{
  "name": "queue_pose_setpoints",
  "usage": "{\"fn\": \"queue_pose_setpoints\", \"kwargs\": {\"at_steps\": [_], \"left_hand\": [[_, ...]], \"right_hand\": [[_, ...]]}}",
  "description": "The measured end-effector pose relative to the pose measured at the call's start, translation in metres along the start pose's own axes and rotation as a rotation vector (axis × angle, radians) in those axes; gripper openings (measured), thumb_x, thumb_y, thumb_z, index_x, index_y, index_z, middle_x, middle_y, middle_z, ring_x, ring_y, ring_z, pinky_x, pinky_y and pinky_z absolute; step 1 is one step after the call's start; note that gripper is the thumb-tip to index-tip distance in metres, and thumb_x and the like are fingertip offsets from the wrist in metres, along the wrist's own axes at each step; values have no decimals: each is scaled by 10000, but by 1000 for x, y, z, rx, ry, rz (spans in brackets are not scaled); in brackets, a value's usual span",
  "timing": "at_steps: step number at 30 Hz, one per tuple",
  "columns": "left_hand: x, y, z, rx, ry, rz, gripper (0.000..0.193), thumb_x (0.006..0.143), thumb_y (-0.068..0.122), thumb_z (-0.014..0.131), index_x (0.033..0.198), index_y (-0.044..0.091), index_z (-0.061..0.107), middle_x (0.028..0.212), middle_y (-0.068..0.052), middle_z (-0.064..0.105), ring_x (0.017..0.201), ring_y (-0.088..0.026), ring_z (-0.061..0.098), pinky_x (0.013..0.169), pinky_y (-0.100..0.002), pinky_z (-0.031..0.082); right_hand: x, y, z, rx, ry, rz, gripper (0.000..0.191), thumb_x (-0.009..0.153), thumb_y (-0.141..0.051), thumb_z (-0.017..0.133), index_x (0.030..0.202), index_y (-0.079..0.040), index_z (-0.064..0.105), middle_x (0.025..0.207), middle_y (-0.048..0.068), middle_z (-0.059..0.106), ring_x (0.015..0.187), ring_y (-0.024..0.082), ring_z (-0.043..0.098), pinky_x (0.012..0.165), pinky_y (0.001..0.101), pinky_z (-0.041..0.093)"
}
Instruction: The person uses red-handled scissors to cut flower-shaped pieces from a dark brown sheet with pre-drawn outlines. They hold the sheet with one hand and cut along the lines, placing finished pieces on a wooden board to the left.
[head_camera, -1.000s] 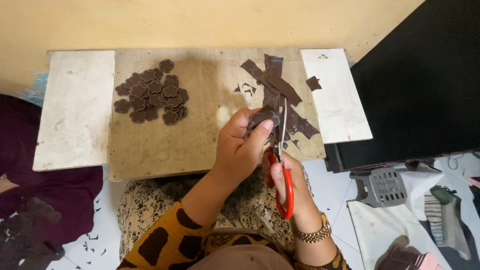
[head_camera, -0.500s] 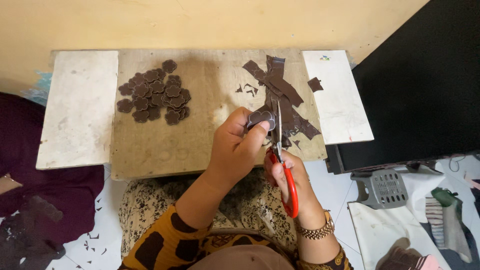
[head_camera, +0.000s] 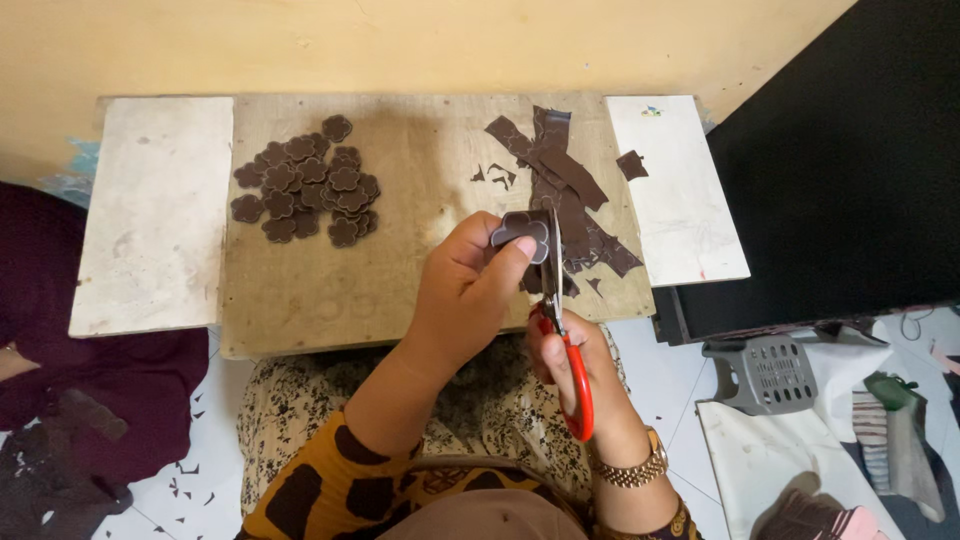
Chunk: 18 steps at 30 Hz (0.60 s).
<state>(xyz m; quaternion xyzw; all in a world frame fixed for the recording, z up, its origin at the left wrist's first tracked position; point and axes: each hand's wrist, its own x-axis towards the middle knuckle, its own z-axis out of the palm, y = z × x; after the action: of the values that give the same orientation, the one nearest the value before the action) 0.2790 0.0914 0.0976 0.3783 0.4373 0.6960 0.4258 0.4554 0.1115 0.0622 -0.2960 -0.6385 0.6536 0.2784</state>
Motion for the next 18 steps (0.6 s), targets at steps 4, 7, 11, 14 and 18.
{"fn": "queue_pose_setpoints", "kwargs": {"at_steps": [4,7,11,14,18], "left_hand": [[-3,5,-1,253,-8,51,93,975,116,661,964,24,654,827,11,620,765,-45,530,677,-230,477],[-3,8,-3,313,-27,69,90,953,124,666,953,34,664,818,17,648,765,-44,570,690,-230,508],[-2,9,-5,251,-56,96,98,977,120,677,952,27,658,846,17,663,810,-40,574,733,-232,508],[-1,7,-6,145,-70,24,105,960,114,695,936,24,647,852,27,671,806,-29,585,719,-226,511],[0,5,-10,215,-55,-26,98,933,104,708,909,24,657,804,30,661,751,-27,567,657,-222,491]], "right_hand": [[1,-9,1,-53,-26,-63,681,927,-753,527,871,-75,548,709,-37,463,630,83,439,552,246,373],[1,-13,0,-74,-22,-65,702,915,-768,527,863,-68,546,701,-30,466,623,90,437,547,250,368],[0,-10,-3,-45,-43,-52,706,915,-765,544,848,-62,539,700,-30,449,621,90,414,548,251,347],[0,-2,-7,-42,-63,-61,696,913,-763,549,836,-72,536,697,-41,432,621,84,396,541,249,327],[1,10,-10,-10,-70,-63,643,938,-718,571,817,-89,514,692,-63,411,623,73,374,544,245,313]]}}
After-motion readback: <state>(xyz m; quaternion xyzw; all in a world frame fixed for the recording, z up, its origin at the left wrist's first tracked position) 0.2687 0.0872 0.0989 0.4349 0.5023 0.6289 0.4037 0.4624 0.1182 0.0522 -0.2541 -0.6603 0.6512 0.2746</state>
